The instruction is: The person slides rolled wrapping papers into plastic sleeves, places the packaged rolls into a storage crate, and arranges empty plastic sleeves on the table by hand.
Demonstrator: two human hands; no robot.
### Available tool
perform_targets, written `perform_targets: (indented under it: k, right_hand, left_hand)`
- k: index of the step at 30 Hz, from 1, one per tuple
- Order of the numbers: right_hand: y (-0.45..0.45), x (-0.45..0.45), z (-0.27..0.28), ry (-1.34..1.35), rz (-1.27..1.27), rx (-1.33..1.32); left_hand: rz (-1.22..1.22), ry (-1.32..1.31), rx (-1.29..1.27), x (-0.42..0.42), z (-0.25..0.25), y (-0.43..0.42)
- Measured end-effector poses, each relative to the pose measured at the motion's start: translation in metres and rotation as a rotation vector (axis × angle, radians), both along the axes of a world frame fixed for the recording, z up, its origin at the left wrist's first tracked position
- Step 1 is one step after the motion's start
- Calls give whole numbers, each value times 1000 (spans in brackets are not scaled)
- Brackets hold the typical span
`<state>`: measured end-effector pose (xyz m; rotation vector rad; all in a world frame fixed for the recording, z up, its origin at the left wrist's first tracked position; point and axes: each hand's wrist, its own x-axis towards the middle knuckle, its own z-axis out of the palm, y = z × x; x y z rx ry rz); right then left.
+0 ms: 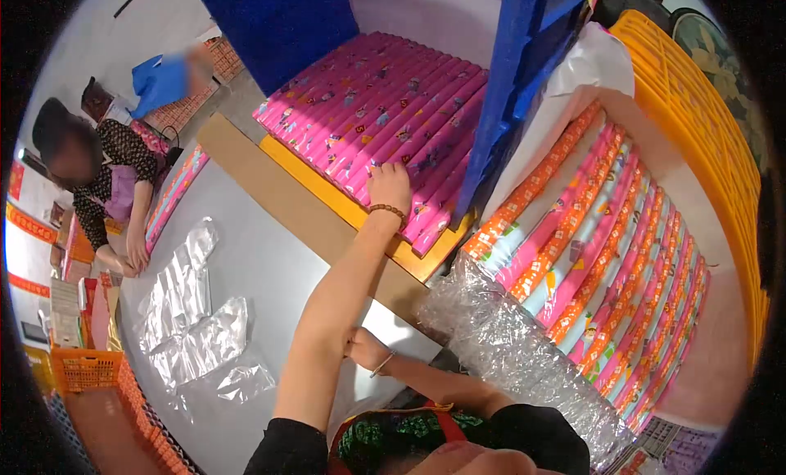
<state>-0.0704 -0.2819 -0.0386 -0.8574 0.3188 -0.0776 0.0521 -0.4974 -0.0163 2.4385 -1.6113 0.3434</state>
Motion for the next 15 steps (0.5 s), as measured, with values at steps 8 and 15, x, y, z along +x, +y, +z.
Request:
perform_targets:
  k: [8, 15]
  right_hand:
    - [9, 5, -8, -86, -149, 48]
    - [-2, 4, 0, 56, -70, 77]
  left_hand:
    - [96, 327, 198, -13, 12, -9]
    - [-40, 169, 208, -7, 14, 8]
